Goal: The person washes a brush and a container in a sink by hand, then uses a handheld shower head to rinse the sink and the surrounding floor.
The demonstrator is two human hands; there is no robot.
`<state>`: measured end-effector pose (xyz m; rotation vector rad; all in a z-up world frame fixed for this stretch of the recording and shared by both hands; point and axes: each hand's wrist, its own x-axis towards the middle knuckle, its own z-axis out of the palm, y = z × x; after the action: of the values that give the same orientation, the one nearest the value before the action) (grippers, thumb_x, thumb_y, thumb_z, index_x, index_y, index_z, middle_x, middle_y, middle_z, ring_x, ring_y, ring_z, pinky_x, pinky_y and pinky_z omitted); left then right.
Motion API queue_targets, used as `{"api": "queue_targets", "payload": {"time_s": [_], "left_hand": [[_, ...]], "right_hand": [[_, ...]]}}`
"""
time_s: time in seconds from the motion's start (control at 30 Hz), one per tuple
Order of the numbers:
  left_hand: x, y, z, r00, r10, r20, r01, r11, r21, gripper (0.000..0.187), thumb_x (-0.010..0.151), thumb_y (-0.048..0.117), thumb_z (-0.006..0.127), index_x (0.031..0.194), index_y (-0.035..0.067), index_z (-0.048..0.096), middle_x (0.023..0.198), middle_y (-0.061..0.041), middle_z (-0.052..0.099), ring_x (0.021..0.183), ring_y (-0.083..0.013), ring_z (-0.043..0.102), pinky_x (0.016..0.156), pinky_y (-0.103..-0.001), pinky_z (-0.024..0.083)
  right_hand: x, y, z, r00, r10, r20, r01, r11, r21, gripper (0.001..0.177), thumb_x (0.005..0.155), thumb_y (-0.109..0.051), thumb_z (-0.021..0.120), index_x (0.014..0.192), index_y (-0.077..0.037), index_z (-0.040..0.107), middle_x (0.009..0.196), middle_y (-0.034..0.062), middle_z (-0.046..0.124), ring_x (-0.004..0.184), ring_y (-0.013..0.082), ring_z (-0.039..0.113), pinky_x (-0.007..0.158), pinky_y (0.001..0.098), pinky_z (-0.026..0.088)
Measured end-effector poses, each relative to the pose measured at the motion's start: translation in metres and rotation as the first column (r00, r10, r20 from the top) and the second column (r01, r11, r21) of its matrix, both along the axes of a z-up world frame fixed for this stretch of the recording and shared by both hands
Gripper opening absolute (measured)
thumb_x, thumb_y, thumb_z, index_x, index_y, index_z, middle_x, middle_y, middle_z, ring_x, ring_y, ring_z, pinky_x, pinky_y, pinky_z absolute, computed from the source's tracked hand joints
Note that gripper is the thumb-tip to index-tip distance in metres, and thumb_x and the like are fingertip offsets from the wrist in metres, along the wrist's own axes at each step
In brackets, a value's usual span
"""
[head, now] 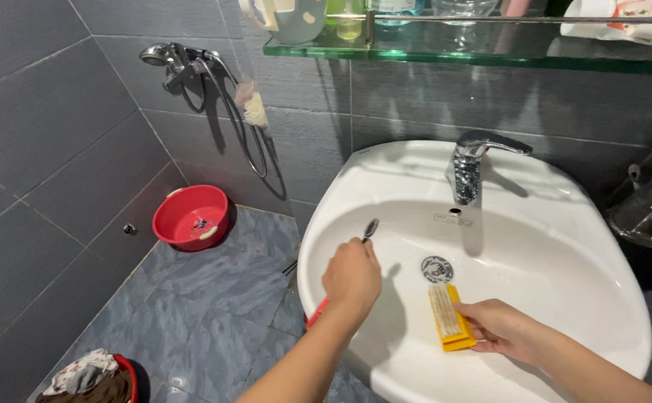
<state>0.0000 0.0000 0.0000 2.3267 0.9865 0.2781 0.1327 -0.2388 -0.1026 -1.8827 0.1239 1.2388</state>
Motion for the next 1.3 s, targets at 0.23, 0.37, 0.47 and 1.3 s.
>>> {"api": "queue_targets", "payload": {"time_s": [0.23,0.37,0.47,1.3], "left_hand": [[0.050,0.002,-0.021,0.999,-0.032,-0.022,0.009,0.733,-0.681,0.020,0.094,0.008,0.053,0.102,-0.007,0.062,0.086,-0.020,0.075,0.063,-0.0250,0.063,0.051,-0.040,0.047],[0.050,-0.005,-0.026,0.999,0.004,-0.035,-0.029,0.660,-0.751,0.018,0.091,0.005,0.054,0.096,-0.008,0.065,0.076,-0.018,0.071,0.053,-0.0215,0.055,0.044,-0.036,0.039],[0.045,-0.008,-0.027,0.999,0.009,-0.051,-0.045,0.633,-0.772,0.018,0.090,0.005,0.054,0.096,-0.007,0.067,0.076,-0.017,0.071,0.053,-0.0207,0.054,0.043,-0.035,0.037],[0.030,0.000,-0.045,0.998,0.026,-0.057,-0.062,0.587,-0.807,0.018,0.094,0.013,0.056,0.093,-0.002,0.066,0.079,-0.013,0.072,0.053,-0.0163,0.053,0.046,-0.032,0.039]], "right_hand": [[0.030,0.015,-0.006,0.727,0.438,0.529,-0.186,0.867,-0.463,0.031,0.088,-0.035,0.072,0.104,-0.009,0.079,0.104,0.0147,0.077,0.078,0.0191,0.068,0.067,0.0316,0.050],[0.070,0.043,-0.021,0.725,0.356,0.590,-0.178,0.924,-0.339,0.035,0.084,-0.034,0.070,0.116,-0.021,0.077,0.106,0.0048,0.077,0.077,0.0225,0.077,0.069,0.0360,0.065],[0.080,0.068,-0.036,0.715,0.460,0.527,-0.240,0.869,-0.433,0.038,0.093,-0.044,0.058,0.115,-0.019,0.077,0.097,0.0104,0.080,0.079,0.0266,0.078,0.071,0.0354,0.062],[-0.001,0.092,-0.012,0.558,0.571,0.602,-0.087,0.761,-0.642,0.037,0.101,-0.034,0.047,0.119,-0.009,0.067,0.133,0.0137,0.060,0.124,0.0334,0.059,0.101,0.0527,0.052]]}}
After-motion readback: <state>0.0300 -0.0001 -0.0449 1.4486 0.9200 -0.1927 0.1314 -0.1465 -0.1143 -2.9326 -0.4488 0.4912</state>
